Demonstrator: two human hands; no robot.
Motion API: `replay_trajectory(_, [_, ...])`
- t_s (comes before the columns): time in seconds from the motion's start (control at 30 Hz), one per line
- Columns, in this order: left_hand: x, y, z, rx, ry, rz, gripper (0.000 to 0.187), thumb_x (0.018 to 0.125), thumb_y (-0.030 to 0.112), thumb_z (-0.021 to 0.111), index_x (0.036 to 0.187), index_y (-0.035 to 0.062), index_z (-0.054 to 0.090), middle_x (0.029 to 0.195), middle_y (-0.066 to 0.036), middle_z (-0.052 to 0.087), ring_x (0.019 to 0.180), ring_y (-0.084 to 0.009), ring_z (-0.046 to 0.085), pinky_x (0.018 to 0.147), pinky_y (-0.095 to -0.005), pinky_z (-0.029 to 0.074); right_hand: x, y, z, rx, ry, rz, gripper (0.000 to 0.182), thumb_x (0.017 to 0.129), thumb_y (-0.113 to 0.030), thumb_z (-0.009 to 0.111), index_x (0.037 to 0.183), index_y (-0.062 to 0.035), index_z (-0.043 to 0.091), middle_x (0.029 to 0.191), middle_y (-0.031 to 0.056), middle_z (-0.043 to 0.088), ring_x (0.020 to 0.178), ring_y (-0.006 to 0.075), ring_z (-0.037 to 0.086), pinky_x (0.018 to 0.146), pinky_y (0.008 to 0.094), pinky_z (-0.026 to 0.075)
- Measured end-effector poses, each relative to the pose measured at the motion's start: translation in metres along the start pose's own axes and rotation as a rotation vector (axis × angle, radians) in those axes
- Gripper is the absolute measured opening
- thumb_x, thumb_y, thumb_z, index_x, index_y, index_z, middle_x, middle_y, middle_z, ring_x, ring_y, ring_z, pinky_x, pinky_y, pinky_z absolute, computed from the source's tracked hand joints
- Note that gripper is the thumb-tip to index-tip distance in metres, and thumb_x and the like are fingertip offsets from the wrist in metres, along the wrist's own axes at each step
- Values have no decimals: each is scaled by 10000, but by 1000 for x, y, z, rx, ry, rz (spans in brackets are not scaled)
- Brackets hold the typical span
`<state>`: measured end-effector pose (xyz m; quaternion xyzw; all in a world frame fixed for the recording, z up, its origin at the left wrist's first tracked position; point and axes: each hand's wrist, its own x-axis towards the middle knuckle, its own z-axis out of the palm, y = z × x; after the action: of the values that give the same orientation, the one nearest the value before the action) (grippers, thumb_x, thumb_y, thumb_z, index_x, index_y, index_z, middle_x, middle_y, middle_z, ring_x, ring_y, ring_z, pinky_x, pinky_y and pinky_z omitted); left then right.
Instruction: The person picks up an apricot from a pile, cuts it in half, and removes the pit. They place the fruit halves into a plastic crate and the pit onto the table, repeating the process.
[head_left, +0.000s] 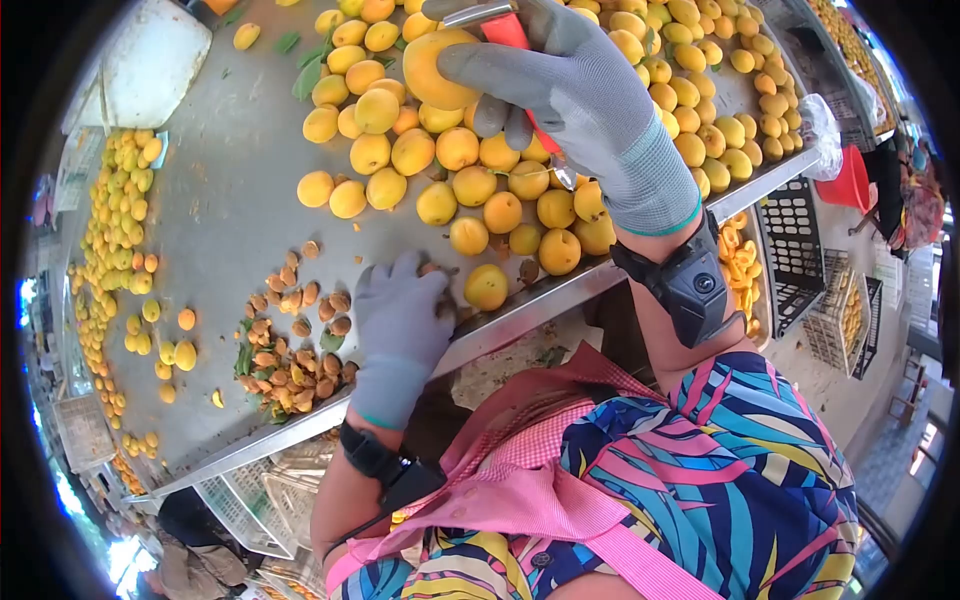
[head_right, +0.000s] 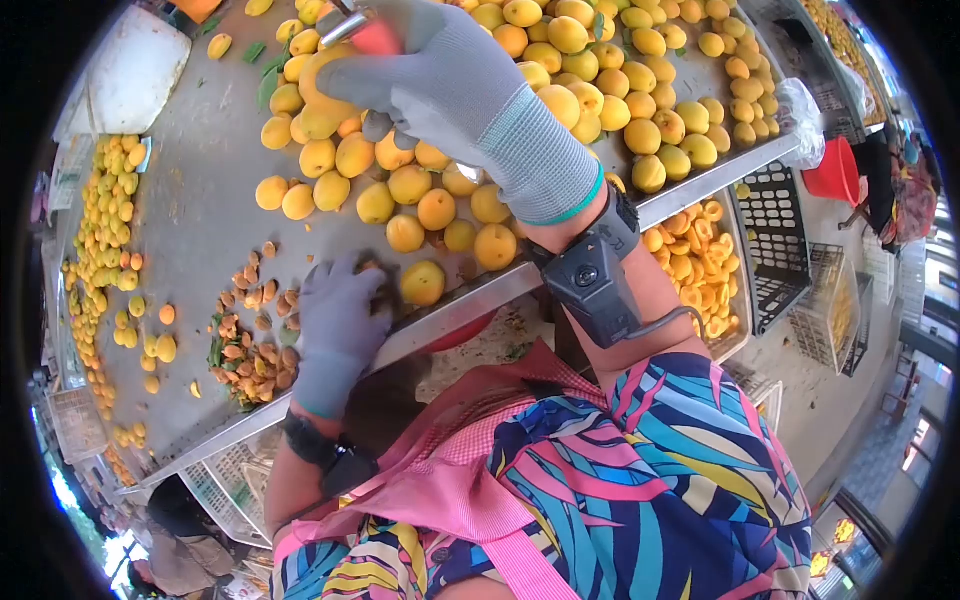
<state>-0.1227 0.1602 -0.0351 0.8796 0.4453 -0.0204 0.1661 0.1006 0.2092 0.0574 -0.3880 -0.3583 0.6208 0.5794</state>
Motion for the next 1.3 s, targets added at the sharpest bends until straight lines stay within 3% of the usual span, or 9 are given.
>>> replay_trajectory(0.23, [-44,-41,-30,435,-237,-218,270,674,191,668,943,168,658,1123,-81,569,1059,-305,508,912,-423,394,12,3,-25,251,-87,-18,252,857,-54,612,1095,-69,531,692,-22,519,499,42,472,432,175,361])
replay_trajectory(0.3, [-41,-17,-38,428,79,-45,340,699,237,680,1032,183,635,1183,-76,556,1127,-296,477,935,-452,369,15,4,-26,253,-66,-47,227,849,-52,611,1061,-69,533,689,-17,530,494,43,467,439,171,374])
replay_trajectory(0.37, [-28,5,-33,345,59,1,412,723,282,694,1104,158,601,1137,-109,590,1056,-292,545,891,-434,417,17,5,-27,262,-114,-89,229,846,-62,619,1059,-67,532,687,-16,533,500,43,470,454,164,385])
replay_trajectory(0.43, [-13,22,-19,-17,-239,-119,456,766,320,673,1157,122,546,984,-144,628,921,-293,610,817,-431,458,16,3,-29,228,-111,-104,229,844,-81,633,1050,-63,536,690,-23,531,504,38,472,456,164,387])
replay_trajectory(0.73, [24,45,15,-446,-106,49,527,732,175,720,1216,102,525,967,-120,623,855,-289,613,777,-395,487,3,-10,-42,-39,-40,-262,271,837,-167,664,1041,-26,555,774,-9,560,622,44,496,549,186,424])
replay_trajectory(0.83, [35,49,15,-174,61,343,560,703,182,728,1221,111,531,1002,-80,590,911,-263,583,770,-369,486,1,-23,-52,-141,-127,-154,339,830,-217,670,1083,-29,544,762,-1,566,640,56,511,568,188,433])
replay_trajectory(0.93, [42,57,8,-77,46,379,620,631,107,753,1214,128,545,1017,-75,578,938,-273,564,793,-364,479,2,-18,-53,-217,-24,-198,359,810,-236,671,1075,-24,554,758,19,582,637,76,539,575,206,455])
replay_trajectory(1.13, [43,62,5,235,3,276,538,701,172,692,1212,168,525,931,-64,574,882,-275,572,710,-397,484,9,2,-38,-463,231,-294,426,749,-294,673,1053,-9,587,743,79,629,631,134,625,595,262,523])
replay_trajectory(1.3, [32,45,14,303,-68,167,315,785,223,605,1090,168,543,824,-59,587,772,-273,603,612,-415,487,-2,-2,-27,-445,113,-169,392,763,-263,671,1067,-29,591,723,61,616,598,120,605,534,252,483])
